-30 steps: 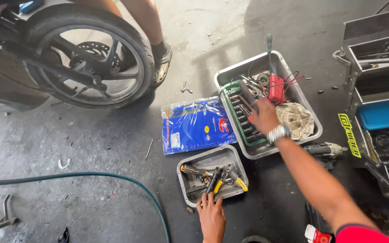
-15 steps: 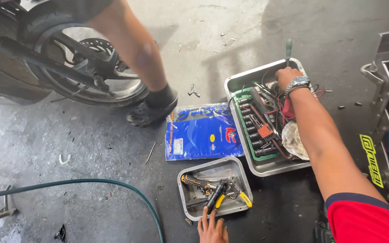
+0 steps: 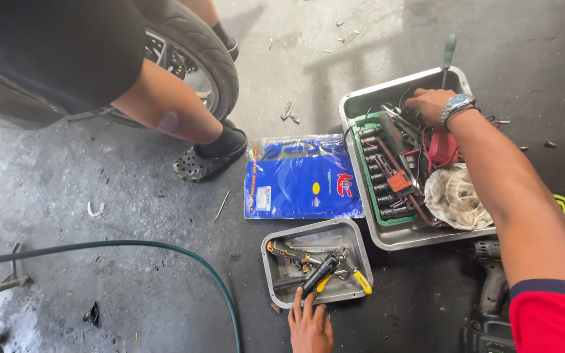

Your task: Repairing the electrical wiring and securing cables on a motorcycle using zip ties

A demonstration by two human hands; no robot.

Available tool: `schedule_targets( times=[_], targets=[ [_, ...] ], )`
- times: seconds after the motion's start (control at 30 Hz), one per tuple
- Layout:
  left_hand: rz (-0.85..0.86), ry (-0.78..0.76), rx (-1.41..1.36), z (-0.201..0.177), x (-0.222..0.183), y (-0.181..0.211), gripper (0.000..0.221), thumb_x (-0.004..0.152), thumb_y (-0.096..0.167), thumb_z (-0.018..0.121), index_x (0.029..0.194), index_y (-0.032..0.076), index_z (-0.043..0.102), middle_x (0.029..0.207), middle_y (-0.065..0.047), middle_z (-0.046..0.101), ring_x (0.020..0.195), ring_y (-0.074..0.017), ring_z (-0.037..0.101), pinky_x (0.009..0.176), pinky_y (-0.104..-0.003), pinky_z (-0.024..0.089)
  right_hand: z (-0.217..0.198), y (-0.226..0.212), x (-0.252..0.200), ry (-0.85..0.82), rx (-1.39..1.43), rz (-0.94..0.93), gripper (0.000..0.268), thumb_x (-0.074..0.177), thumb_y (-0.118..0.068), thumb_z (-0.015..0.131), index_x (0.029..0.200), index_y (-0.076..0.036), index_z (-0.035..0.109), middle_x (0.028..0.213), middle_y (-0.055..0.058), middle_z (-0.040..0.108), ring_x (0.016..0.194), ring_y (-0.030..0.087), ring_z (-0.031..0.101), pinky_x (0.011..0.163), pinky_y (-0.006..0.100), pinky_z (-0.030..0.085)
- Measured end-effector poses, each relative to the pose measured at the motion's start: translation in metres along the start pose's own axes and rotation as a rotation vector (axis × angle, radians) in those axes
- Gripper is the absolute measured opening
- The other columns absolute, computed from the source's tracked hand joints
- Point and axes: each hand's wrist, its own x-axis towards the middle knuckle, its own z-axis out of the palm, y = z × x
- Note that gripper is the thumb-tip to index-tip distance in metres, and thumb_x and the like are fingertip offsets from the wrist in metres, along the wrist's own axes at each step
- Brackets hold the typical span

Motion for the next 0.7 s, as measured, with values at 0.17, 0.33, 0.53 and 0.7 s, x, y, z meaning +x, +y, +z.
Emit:
schedule_targets(
  times=[0.17,0.33,0.53,0.7],
  targets=[
    [0.039,0.049,0.000,-0.003,0.001,0.000,0.020,0.078,0.019,0.069,0.098,0.019,0.068,0.144,-0.003,0.054,0.151,-0.0393,0.027,0.100,-0.058,0.038,-0.004,-0.003,-0.002,-0.032,-0.097,0.009,0.055,0.088,-0.007,0.053,0.136,-0.035,0.058,0.131,0.002,0.061,0.103,0.038,0.075,0.072,0.050,0.063],
    [0.037,-0.065,-0.044,-0.012,0.000,0.000,0.018,0.084,0.017,0.068,0.102,0.015,0.067,0.151,-0.007,0.049,0.152,-0.0416,0.019,0.103,-0.063,0.035,0.000,0.009,0.000,-0.026,-0.305,-0.065,0.036,0.087,-0.019,0.056,0.118,-0.031,0.067,0.127,-0.003,0.065,0.093,0.030,0.078,0.062,0.044,0.062],
    [0.051,-0.052,-0.055,-0.014,0.000,0.001,0.020,0.083,0.017,0.067,0.103,0.013,0.069,0.151,-0.009,0.049,0.152,-0.0411,0.020,0.103,-0.063,0.034,-0.003,0.003,0.004,-0.064,-0.364,-0.049,0.036,0.092,-0.024,0.054,0.119,-0.039,0.072,0.132,-0.006,0.064,0.105,0.029,0.077,0.078,0.045,0.063],
    [0.071,0.003,-0.056,-0.017,0.000,0.005,0.017,0.084,0.016,0.067,0.101,0.013,0.068,0.148,-0.011,0.052,0.151,-0.0421,0.023,0.104,-0.062,0.035,0.006,0.007,0.013,-0.109,-0.354,0.002,0.036,0.088,-0.020,0.061,0.123,-0.024,0.069,0.132,0.001,0.061,0.107,0.035,0.077,0.079,0.048,0.063]
  ],
)
